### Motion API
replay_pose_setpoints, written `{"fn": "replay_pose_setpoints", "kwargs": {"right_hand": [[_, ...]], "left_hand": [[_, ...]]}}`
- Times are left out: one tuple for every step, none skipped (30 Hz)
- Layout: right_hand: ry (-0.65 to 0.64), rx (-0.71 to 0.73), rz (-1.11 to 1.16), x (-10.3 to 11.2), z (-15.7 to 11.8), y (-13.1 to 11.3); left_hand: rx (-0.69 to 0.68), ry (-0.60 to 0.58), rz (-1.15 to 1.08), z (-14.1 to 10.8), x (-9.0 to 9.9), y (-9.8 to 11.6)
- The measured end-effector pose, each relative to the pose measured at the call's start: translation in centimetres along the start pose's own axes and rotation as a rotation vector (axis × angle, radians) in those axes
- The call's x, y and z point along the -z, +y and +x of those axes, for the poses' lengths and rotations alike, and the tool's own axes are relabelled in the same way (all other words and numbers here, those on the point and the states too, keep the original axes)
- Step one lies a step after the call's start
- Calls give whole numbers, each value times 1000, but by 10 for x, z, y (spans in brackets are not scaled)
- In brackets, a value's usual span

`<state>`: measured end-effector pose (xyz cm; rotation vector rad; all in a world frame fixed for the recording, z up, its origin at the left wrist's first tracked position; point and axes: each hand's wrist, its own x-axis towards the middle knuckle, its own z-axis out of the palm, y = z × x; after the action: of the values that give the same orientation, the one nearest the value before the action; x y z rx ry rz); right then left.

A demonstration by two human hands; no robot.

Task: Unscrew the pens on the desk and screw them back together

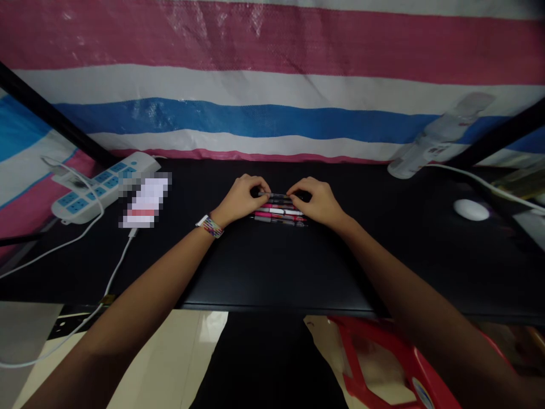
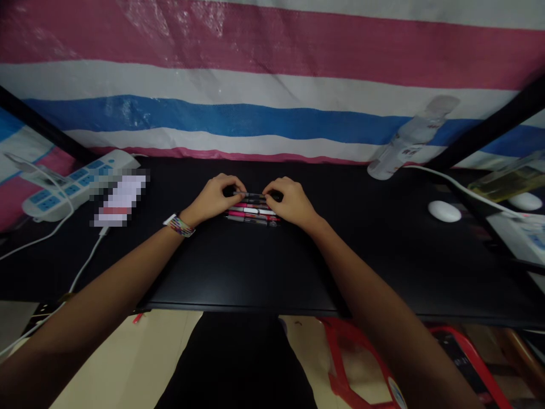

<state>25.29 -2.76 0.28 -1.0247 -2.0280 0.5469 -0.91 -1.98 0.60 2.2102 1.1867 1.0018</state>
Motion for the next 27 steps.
{"fn": "replay_pose_setpoints", "kwargs": {"right_hand": [[-6,6,-11,-1,0,0],[-11,9,-16,-1,0,0],[-14,8,-16,-2,0,0],[-15,5,-10,-2,-1,0],[-13,2,-3,-2,-1,1],[-11,0,5,-2,-1,1],[-10,-2,12,-3,-1,1],[-9,-4,17,-3,-1,1],[-8,-5,21,-3,-2,1],[-8,-8,25,-3,-2,0],[-7,-13,31,-3,-2,0],[-4,-20,39,-3,-2,-1],[1,-28,49,-3,-2,-2],[8,-36,61,-3,-2,-3],[16,-46,75,-2,-1,-3],[26,-58,92,-2,-1,-4],[42,-72,114,-2,-1,-4],[64,-89,139,-2,-1,-4],[92,-109,167,-2,-1,-3],[125,-131,194,-3,0,-2],[162,-154,222,-3,0,0],[203,-177,251,-5,0,1],[246,-199,283,-7,0,3],[288,-222,315,-9,-1,4],[329,-245,349,-11,-1,5],[369,-269,382,-14,-2,6],[405,-296,410,-16,-3,5]], "left_hand": [[-4,-4,16,0,0,-1],[-8,-7,32,0,-1,-1],[-10,-12,45,0,-1,-2],[-12,-14,54,0,-1,-3],[-14,-15,57,0,-2,-3],[-16,-14,56,0,-2,-4],[-16,-11,53,0,-2,-4],[-15,-6,50,0,-2,-4],[-14,-2,45,0,-3,-4],[-13,0,42,0,-3,-4],[-12,1,39,0,-3,-4],[-11,0,37,0,-3,-4],[-10,-2,36,0,-3,-4],[-9,-4,36,0,-3,-4],[-8,-4,37,0,-3,-4],[-8,-4,37,0,-3,-5],[-8,-2,36,0,-3,-5],[-8,0,36,1,-3,-5],[-8,1,35,1,-3,-5],[-7,2,35,1,-2,-5],[-4,3,34,1,-2,-5],[-1,6,29,1,-1,-4],[3,13,17,1,-1,-4],[8,25,-2,0,-1,-4],[15,41,-30,-1,-2,-3],[26,60,-68,-2,-3,-3],[42,84,-115,-3,-5,-2]]}}
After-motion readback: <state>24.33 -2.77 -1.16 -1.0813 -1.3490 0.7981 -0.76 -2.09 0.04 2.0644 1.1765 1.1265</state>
